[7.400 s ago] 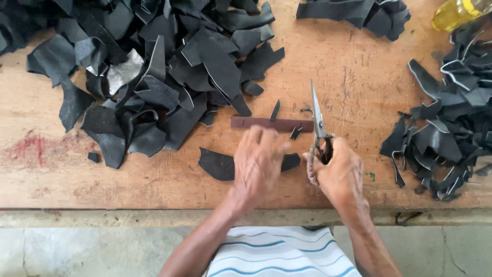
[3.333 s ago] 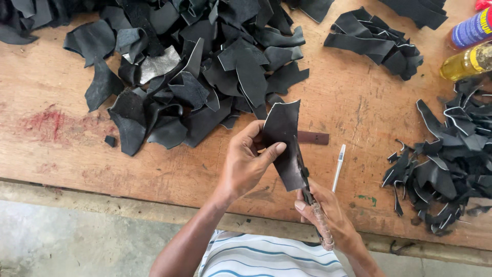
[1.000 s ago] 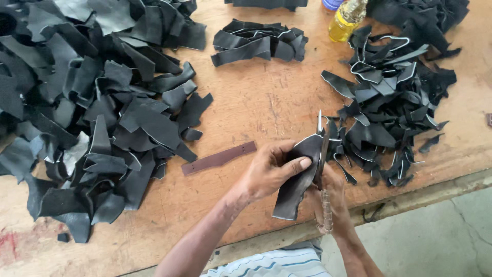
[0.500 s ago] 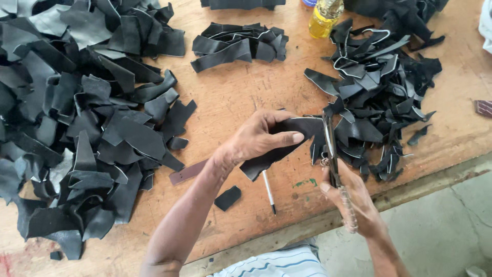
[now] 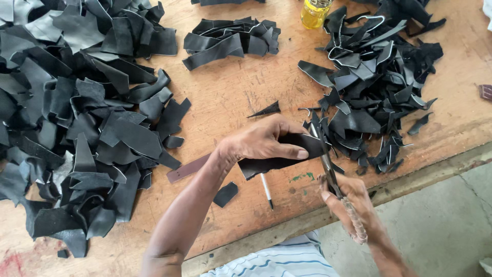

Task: The person cuts black rubber pieces with scissors at a workbench, trimming them into smaller strips and setting them aside. They then gather the cut pieces, pour orange liquid from a bottle into a small cup, and handle the pieces near the cup.

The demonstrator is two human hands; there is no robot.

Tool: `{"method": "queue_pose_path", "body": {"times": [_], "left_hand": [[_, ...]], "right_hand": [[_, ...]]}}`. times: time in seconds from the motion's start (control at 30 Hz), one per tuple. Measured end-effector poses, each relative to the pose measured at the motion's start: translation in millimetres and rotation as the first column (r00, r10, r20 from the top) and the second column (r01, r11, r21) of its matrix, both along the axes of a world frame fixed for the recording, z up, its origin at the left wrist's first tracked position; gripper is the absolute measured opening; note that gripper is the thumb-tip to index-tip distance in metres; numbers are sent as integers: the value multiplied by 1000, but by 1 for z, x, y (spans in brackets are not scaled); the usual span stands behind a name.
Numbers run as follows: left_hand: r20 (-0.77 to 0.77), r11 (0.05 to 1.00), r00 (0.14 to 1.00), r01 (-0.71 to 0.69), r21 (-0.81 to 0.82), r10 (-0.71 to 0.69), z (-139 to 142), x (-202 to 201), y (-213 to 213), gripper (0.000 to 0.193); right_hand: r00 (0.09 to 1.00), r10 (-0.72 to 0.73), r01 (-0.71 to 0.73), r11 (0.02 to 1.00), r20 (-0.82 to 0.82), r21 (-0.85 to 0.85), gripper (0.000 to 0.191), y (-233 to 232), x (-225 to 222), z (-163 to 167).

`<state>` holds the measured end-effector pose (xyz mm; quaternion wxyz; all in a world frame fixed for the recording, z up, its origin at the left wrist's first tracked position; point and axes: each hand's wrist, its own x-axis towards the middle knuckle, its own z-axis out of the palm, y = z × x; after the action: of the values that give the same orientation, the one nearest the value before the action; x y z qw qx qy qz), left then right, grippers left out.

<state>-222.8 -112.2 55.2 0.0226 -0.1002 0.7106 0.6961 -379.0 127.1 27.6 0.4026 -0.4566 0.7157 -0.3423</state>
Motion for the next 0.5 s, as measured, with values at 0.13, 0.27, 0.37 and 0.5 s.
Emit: {"method": "queue_pose_path", "body": {"times": [0.13, 0.27, 0.37, 0.5], "left_hand": [[-76, 996, 997, 23, 90, -16, 1, -2, 5, 33], [13, 999, 1000, 10, 31, -11, 3, 3, 7, 31], [-31, 998, 998, 47, 50, -46, 6, 12, 7, 29], [-173, 972, 969, -146, 184, 178, 4, 26, 10, 29]], "right_hand": [[989, -122, 124, 992, 85, -21, 13, 16, 8, -15], [987, 10, -51, 964, -158, -259, 12, 19, 13, -22], [994, -100, 104, 991, 51, -83, 15, 15, 24, -18], [939, -225, 235, 972, 262, -8, 16, 1, 35, -10]]}}
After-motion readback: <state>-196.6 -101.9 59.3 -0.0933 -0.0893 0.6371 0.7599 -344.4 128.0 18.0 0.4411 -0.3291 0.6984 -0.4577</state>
